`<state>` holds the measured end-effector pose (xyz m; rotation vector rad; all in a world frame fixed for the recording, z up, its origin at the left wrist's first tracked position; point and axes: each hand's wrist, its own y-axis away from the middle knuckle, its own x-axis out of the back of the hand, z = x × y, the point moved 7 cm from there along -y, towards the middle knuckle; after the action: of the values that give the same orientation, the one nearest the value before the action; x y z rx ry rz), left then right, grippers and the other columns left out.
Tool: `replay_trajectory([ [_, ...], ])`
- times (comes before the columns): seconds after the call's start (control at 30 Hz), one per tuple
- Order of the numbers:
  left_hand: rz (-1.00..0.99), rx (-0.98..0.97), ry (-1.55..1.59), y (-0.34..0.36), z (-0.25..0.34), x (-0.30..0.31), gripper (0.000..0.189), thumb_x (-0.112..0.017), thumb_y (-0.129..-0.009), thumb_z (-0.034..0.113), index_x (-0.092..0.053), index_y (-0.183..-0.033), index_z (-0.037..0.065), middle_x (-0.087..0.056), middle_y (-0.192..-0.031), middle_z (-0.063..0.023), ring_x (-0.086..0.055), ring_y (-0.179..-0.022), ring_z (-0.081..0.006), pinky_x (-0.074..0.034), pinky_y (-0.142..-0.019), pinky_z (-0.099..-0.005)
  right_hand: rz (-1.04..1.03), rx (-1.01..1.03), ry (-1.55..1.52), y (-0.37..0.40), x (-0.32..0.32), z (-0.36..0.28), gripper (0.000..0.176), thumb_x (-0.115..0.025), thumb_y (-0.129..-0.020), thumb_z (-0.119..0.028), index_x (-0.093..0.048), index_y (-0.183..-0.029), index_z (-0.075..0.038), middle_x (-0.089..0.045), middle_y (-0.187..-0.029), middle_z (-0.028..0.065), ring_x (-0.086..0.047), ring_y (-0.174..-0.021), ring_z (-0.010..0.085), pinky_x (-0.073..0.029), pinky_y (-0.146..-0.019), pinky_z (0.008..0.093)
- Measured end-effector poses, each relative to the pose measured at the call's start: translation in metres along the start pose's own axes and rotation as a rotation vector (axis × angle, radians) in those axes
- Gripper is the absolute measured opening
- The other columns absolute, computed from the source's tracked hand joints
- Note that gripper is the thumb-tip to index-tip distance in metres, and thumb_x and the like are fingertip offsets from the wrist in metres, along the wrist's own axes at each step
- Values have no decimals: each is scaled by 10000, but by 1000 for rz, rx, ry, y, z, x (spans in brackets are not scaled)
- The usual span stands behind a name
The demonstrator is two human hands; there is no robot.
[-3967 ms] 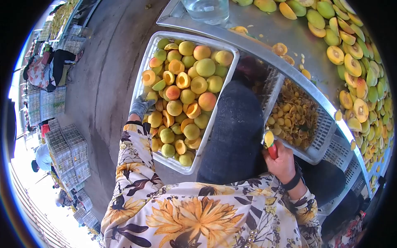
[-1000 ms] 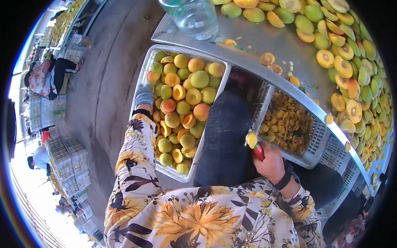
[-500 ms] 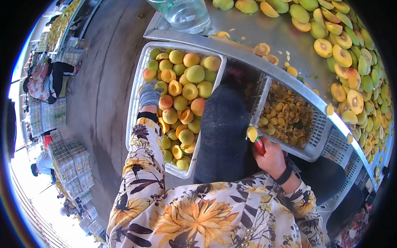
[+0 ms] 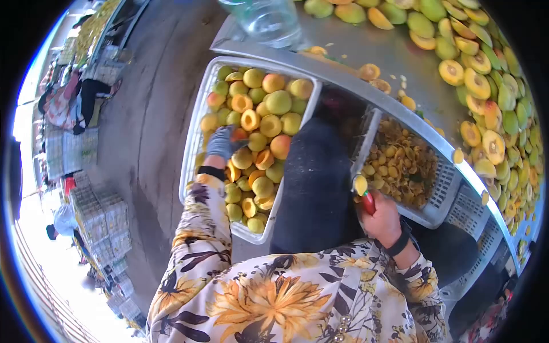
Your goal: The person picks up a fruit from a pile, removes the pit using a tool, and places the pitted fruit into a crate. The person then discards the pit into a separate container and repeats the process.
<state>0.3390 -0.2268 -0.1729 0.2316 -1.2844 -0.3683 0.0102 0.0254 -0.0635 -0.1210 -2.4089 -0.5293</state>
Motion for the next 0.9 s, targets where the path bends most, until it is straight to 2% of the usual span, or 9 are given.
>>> replay_trajectory([
  [0.03,31,-84,-276,13,18,0,598,-720,-638,352,-515,-1101,35,-587,-967,-165,-573,-880,-308,-459,-778,-382,-17,18,-7,0,-5,2,150,-589,-692,-86,-528,-815,-27,-546,-644,198,-537,-591,387,-427,-531,387],
  [0.17,31,65,-198,21,7,-4,627,-715,-627,384,-511,-1117,52,-570,-1021,-160,-541,-978,-312,-436,-824,-398,12,207,27,2,-11,-11,150,-593,-684,-84,-512,-793,-21,-533,-637,204,-536,-612,400,-423,-540,394],
  [0.23,262,115,-66,35,-15,15,568,-717,-620,336,-521,-1084,76,-574,-998,-158,-556,-915,-323,-451,-791,-389,-18,59,-10,0,-7,-8,146,-594,-690,-88,-514,-793,-21,-536,-641,207,-543,-624,398,-425,-541,399],
  [0.3,472,118,81,42,-44,27,551,-721,-641,309,-544,-1090,43,-610,-925,-193,-590,-839,-343,-468,-765,-382,0,63,22,-2,-5,-5,149,-596,-697,-90,-518,-807,-25,-540,-639,209,-549,-624,396,-430,-537,397],
  [0.4,411,184,-16,38,-63,37,576,-719,-647,267,-516,-1137,44,-595,-1008,-179,-572,-918,-330,-451,-812,-374,-9,49,21,-5,-7,-6,154,-597,-699,-88,-520,-817,-26,-541,-631,209,-550,-610,394,-433,-529,393],
  [0.47,253,104,-161,24,-65,28,607,-678,-675,228,-450,-1223,103,-524,-1169,-135,-516,-1042,-279,-412,-889,-357,-12,80,30,-2,-10,-6,148,-591,-695,-80,-519,-813,-25,-538,-626,208,-550,-602,393,-431,-526,393],
  [0.6,79,-13,-295,0,-86,-1,598,-668,-684,166,-446,-1240,167,-398,-1303,-133,-467,-1103,-298,-387,-928,-357,-25,50,22,-4,-11,-7,150,-586,-689,-71,-518,-815,-27,-537,-628,209,-553,-609,391,-433,-529,390],
  [0.83,9,79,-310,6,-81,-8,465,-600,-740,137,-497,-1190,193,-436,-1223,-145,-485,-1050,-329,-407,-900,-373,-25,46,43,-6,-13,-5,172,-583,-686,-65,-518,-840,-26,-541,-647,212,-555,-625,392,-436,-539,388],
  [0.9,183,-36,-247,-3,-81,-18,385,-530,-778,112,-512,-1160,149,-477,-1126,-156,-505,-996,-328,-424,-862,-386,-40,36,34,-7,-14,-5,179,-576,-686,-65,-526,-855,-31,-544,-658,215,-555,-634,395,-438,-542,391],
])
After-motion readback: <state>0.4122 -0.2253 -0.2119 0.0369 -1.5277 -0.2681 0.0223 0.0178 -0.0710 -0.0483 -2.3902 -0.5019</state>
